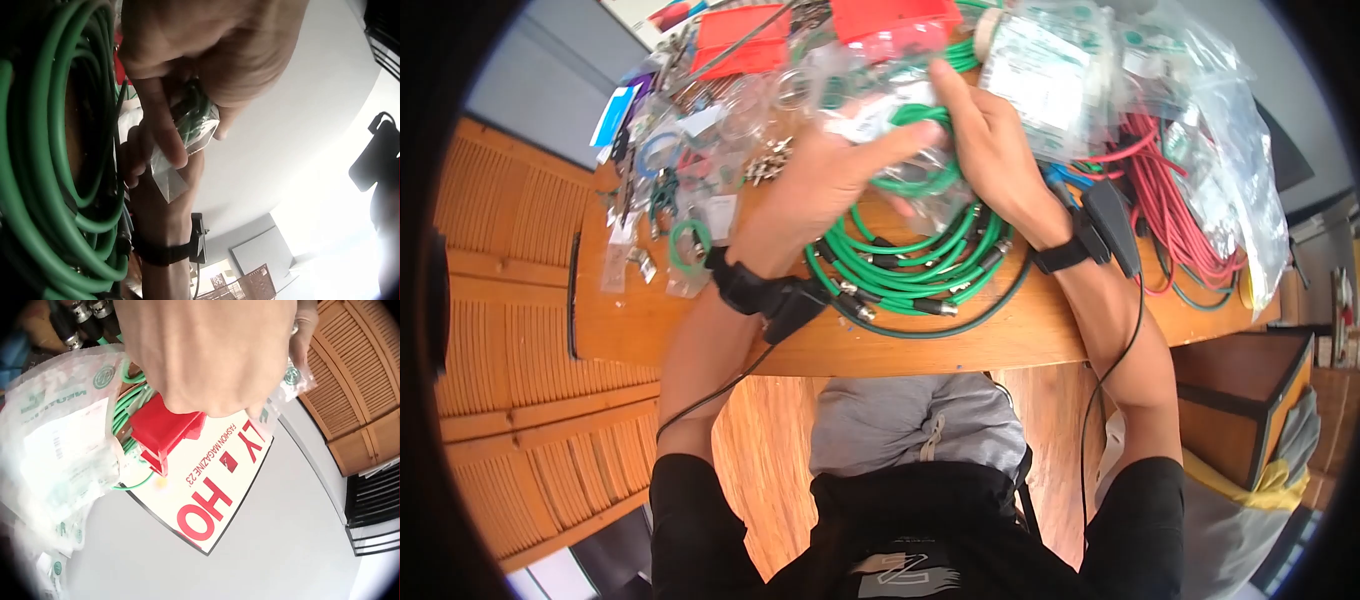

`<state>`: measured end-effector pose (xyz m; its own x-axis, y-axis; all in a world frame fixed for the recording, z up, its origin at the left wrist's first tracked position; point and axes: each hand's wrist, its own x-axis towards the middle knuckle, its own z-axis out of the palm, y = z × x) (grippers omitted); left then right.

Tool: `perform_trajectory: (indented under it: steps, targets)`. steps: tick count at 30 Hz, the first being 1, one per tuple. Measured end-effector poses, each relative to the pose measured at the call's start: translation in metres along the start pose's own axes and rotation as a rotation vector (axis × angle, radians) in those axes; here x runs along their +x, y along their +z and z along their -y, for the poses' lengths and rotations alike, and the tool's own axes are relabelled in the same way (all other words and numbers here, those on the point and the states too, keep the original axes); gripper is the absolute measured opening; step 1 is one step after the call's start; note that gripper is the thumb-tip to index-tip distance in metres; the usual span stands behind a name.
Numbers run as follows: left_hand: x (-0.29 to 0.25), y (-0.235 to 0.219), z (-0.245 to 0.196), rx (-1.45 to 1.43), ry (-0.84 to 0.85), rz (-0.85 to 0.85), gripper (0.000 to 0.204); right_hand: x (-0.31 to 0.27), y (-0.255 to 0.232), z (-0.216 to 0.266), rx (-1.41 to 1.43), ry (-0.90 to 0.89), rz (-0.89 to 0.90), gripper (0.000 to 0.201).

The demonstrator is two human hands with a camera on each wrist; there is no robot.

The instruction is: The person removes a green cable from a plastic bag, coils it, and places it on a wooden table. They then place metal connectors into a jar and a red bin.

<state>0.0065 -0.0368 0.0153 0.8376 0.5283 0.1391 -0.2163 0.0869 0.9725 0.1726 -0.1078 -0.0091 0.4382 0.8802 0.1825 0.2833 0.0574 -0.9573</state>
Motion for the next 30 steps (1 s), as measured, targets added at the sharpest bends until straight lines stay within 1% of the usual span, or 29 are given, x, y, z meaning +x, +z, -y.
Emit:
perform_trajectory:
  steps: [3, 4, 7, 8, 10, 11, 12, 13, 14, 15, 16, 18, 20, 23, 26, 29, 30]
  targets:
    - [-0.001, 0.0, 0.0, -0.009, 0.036, 0.024, 0.047, -0.002, 0.002, 0.001, -0.139, -0.1, -0.065, 0.061]
    - [0.0, 0.0, 0.001, 0.028, 0.021, -0.001, 0.045, -0.003, 0.005, 0.006, -0.191, -0.187, -0.09, 0.054]
    - [0.0, -0.002, 0.005, 0.153, -0.031, -0.065, 0.039, -0.005, 0.009, 0.012, -0.422, -0.219, -0.122, 0.047]
    - [-0.001, -0.002, 0.006, 0.214, -0.052, -0.08, 0.037, -0.007, 0.011, 0.014, -0.447, -0.222, -0.136, 0.044]
    - [-0.004, -0.005, 0.0, 0.341, -0.065, -0.104, 0.034, -0.011, 0.011, 0.021, -0.445, -0.186, -0.108, 0.044]
    - [-0.005, -0.008, -0.004, 0.34, -0.021, -0.128, 0.033, -0.011, 0.01, 0.023, -0.442, -0.168, -0.094, 0.044]
    - [-0.006, -0.012, -0.007, 0.341, 0.022, -0.153, 0.032, -0.009, 0.01, 0.017, -0.406, -0.241, -0.142, 0.048]
    - [-0.008, -0.017, -0.009, 0.341, 0.063, -0.177, 0.031, -0.006, 0.006, 0.016, -0.405, -0.206, -0.134, 0.05]
    - [-0.008, -0.033, -0.006, 0.324, 0.003, -0.163, 0.033, -0.003, 0.001, 0.015, -0.405, -0.168, -0.129, 0.051]
    - [-0.017, -0.04, -0.019, 0.307, -0.062, -0.214, 0.036, -0.002, -0.004, 0.013, -0.406, -0.126, -0.126, 0.053]
    - [-0.029, -0.047, -0.033, 0.291, -0.127, -0.261, 0.039, 0.001, -0.007, 0.01, -0.365, -0.167, -0.154, 0.057]
    - [-0.055, -0.066, -0.046, 0.252, -0.044, -0.372, 0.041, 0.007, -0.014, 0.005, -0.338, -0.147, -0.182, 0.057]
    - [-0.08, -0.097, -0.056, 0.3, -0.131, -0.454, 0.041, 0.01, -0.018, 0.006, -0.318, -0.101, -0.206, 0.058]
    - [-0.11, -0.132, -0.062, 0.422, -0.339, -0.542, 0.036, 0.014, -0.02, -0.003, -0.244, -0.123, -0.18, 0.059]
    - [-0.123, -0.161, -0.056, 0.613, -0.481, -0.51, 0.042, 0.011, -0.016, 0.001, -0.289, -0.087, -0.16, 0.059]
    - [-0.119, -0.168, -0.057, 1.289, -0.302, -0.56, 0.047, 0.009, -0.016, 0.004, -0.303, -0.071, -0.132, 0.059]
    - [-0.117, -0.162, -0.064, 1.301, -0.293, -0.573, 0.064, 0.01, -0.017, 0.002, -0.297, -0.08, -0.144, 0.058]
